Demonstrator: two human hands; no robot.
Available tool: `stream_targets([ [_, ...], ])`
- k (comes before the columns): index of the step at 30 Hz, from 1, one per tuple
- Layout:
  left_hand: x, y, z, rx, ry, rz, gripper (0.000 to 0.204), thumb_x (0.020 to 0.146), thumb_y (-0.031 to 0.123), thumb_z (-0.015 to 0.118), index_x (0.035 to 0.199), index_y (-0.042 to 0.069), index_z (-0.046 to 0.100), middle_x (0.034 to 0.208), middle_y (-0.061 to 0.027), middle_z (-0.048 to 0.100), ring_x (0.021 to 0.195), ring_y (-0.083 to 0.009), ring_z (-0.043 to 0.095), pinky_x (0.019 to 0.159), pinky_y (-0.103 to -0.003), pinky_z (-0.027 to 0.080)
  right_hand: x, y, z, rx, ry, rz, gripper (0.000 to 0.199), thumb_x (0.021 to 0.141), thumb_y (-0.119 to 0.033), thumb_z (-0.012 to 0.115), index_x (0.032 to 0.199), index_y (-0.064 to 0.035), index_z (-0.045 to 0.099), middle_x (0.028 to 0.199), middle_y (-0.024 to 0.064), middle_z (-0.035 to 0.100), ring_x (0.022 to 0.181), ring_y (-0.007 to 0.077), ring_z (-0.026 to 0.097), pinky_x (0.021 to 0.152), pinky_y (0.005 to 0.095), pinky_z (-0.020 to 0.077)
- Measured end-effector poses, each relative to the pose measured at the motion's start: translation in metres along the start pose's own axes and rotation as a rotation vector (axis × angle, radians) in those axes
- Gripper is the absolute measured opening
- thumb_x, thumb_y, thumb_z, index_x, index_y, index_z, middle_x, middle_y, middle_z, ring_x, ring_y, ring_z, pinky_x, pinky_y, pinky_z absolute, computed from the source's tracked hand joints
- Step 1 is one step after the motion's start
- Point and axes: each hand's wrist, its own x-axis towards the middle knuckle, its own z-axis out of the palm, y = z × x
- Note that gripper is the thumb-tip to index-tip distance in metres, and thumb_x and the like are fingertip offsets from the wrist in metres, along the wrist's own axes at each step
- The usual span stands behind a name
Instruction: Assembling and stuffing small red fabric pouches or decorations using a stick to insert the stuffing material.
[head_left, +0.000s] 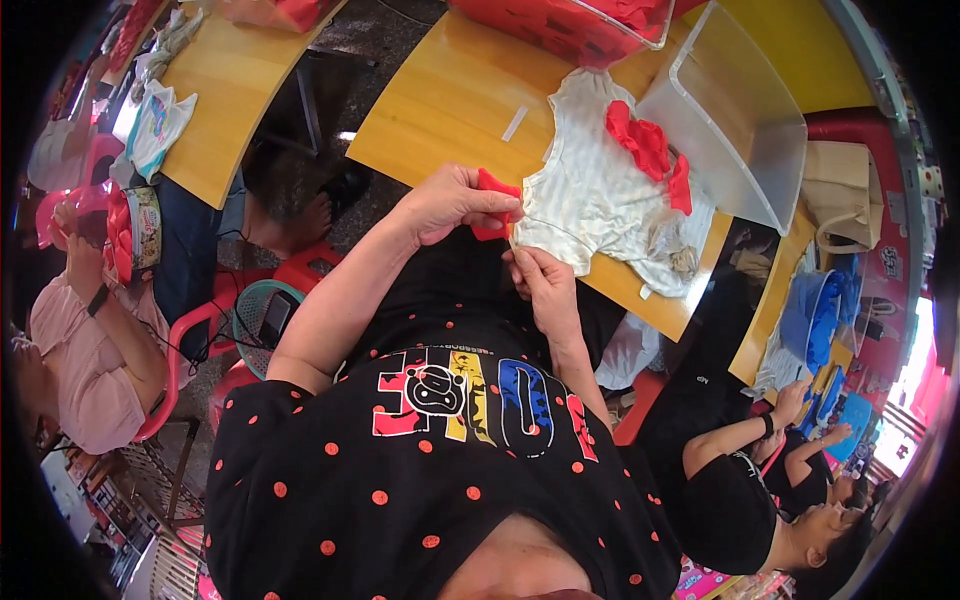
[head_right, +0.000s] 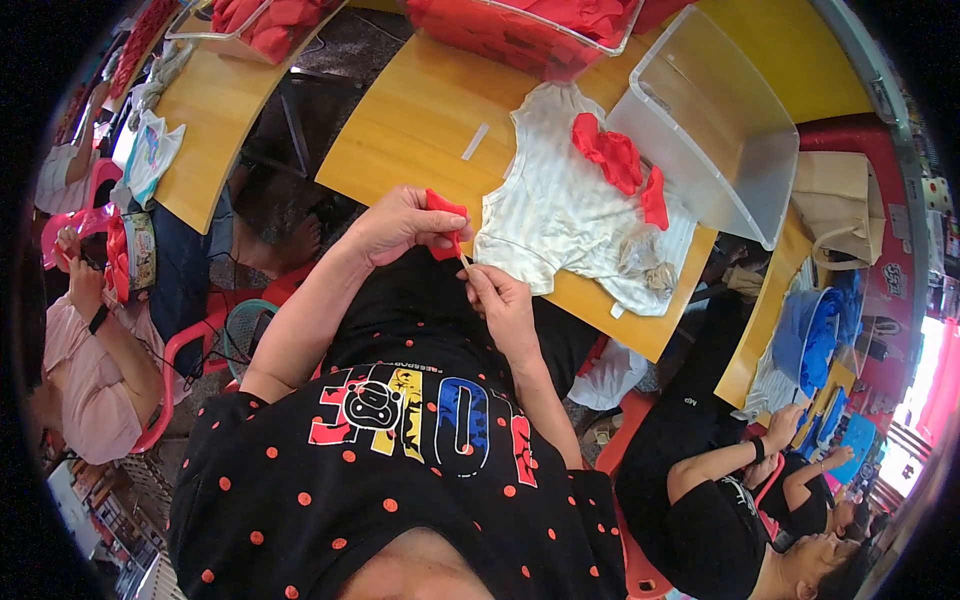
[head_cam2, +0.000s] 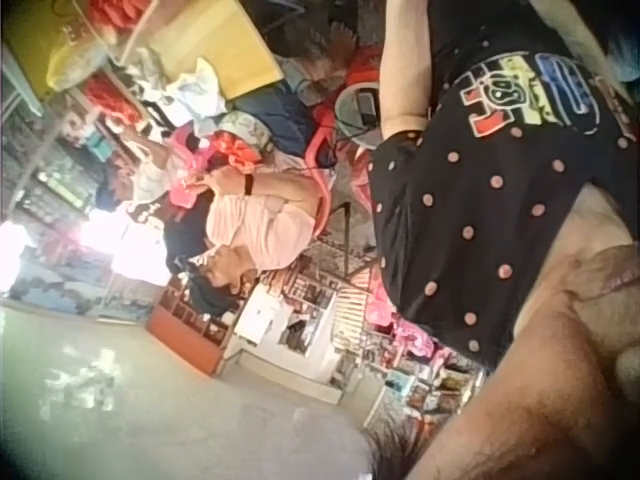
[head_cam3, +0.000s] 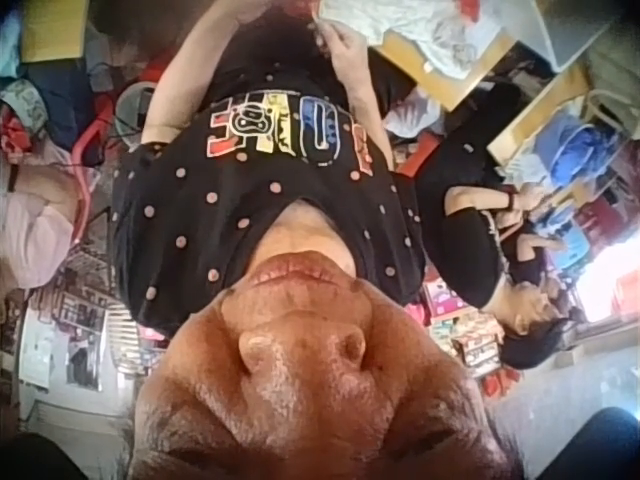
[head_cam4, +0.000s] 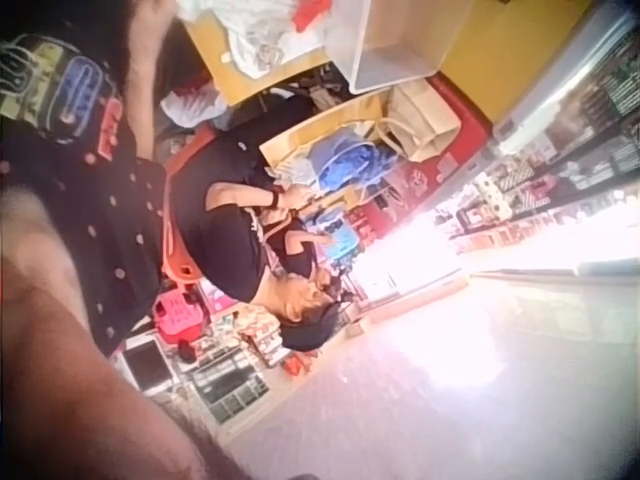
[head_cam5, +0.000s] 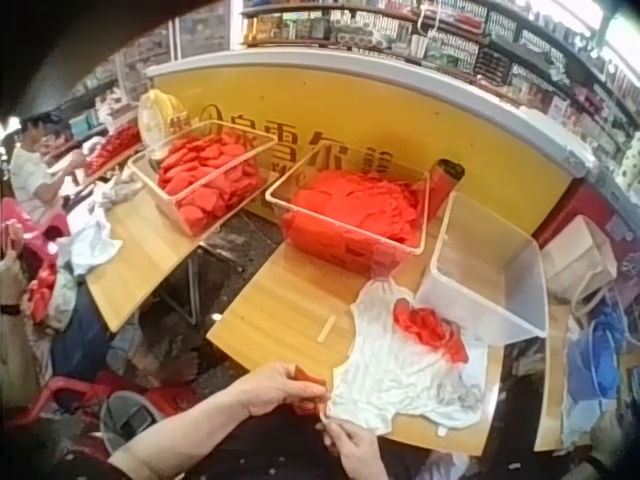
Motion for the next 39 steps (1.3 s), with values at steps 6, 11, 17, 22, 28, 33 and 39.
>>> stream_targets([
  [6, 0.006, 0.002, -0.005, -0.012, 0.011, 0.005, 0.023, 0.083, 0.015, 0.068, 0.099, -0.002, 0.064, 0.09, -0.0104, 0.067, 0.082, -0.0136, 0.065, 0.068, -0.023, 0.054, 0.009, -0.008, 0.007, 0.117, -0.009, 0.109, 0.023, 0.095, -0.019, 0.05, 0.096, 0.0, 0.064, 0.065, -0.005, 0.048, 0.051, 0.0007, 0.036, 0.045, 0.0158, 0.0262],
  [11, 0.005, 0.0, -0.008, -0.347, -0.029, 0.114, 0.031, 0.092, 0.02, 0.055, 0.112, -0.002, 0.056, 0.104, -0.0137, 0.063, 0.096, -0.0176, 0.062, 0.072, -0.026, 0.057, 0.008, -0.008, 0.006, 0.109, 0.029, 0.085, 0.023, 0.095, -0.019, 0.05, 0.097, 0.0007, 0.063, 0.066, -0.0046, 0.048, 0.051, 0.0007, 0.035, 0.045, 0.0157, 0.0251],
  [17, 0.007, -0.01, -0.014, -0.448, 0.011, 0.159, 0.032, 0.093, 0.023, 0.052, 0.114, -0.001, 0.056, 0.106, -0.0133, 0.063, 0.097, -0.0194, 0.062, 0.073, -0.025, 0.057, 0.0, 0.0, 0.003, 0.139, 0.065, 0.081, 0.023, 0.095, -0.018, 0.05, 0.097, 0.0016, 0.062, 0.066, -0.0037, 0.048, 0.05, 0.0007, 0.034, 0.044, 0.0163, 0.0238],
  [22, 0.007, -0.013, -0.006, -0.478, 0.034, 0.151, 0.031, 0.09, 0.022, 0.058, 0.111, 0.0, 0.056, 0.105, -0.0119, 0.063, 0.099, -0.0202, 0.062, 0.073, -0.025, 0.057, 0.003, 0.0, 0.012, 0.28, 0.055, 0.055, 0.023, 0.095, -0.018, 0.05, 0.098, 0.0015, 0.062, 0.067, -0.0029, 0.049, 0.049, 0.0013, 0.032, 0.044, 0.0172, 0.0222],
  [28, 0.008, -0.011, -0.002, -0.613, -0.005, 0.076, 0.029, 0.086, 0.019, 0.063, 0.108, 0.001, 0.058, 0.102, -0.0097, 0.064, 0.099, -0.0228, 0.062, 0.072, -0.026, 0.059, 0.004, 0.007, 0.014, 0.351, 0.023, -0.029, 0.024, 0.095, -0.02, 0.049, 0.098, 0.0021, 0.059, 0.066, -0.0025, 0.047, 0.048, 0.0024, 0.029, 0.044, 0.018, 0.0215],
  [33, 0.009, -0.016, 0.007, -0.74, -0.078, 0.052, 0.028, 0.087, 0.02, 0.063, 0.106, 0.0, 0.058, 0.103, -0.0099, 0.063, 0.099, -0.0236, 0.062, 0.071, -0.026, 0.06, 0.004, 0.012, 0.016, 0.393, 0.016, -0.06, 0.024, 0.095, -0.02, 0.049, 0.097, 0.0023, 0.058, 0.065, -0.0025, 0.045, 0.048, 0.003, 0.029, 0.044, 0.0187, 0.0217],
  [39, 0.006, -0.016, 0.015, -0.657, -0.082, 0.061, 0.028, 0.087, 0.02, 0.062, 0.106, 0.0, 0.059, 0.105, -0.0106, 0.062, 0.101, -0.0226, 0.061, 0.072, -0.025, 0.059, 0.001, 0.01, 0.014, 0.44, -0.001, -0.065, 0.023, 0.095, -0.02, 0.051, 0.097, 0.0012, 0.06, 0.066, -0.0016, 0.048, 0.05, 0.0038, 0.032, 0.044, 0.0187, 0.0238],
])
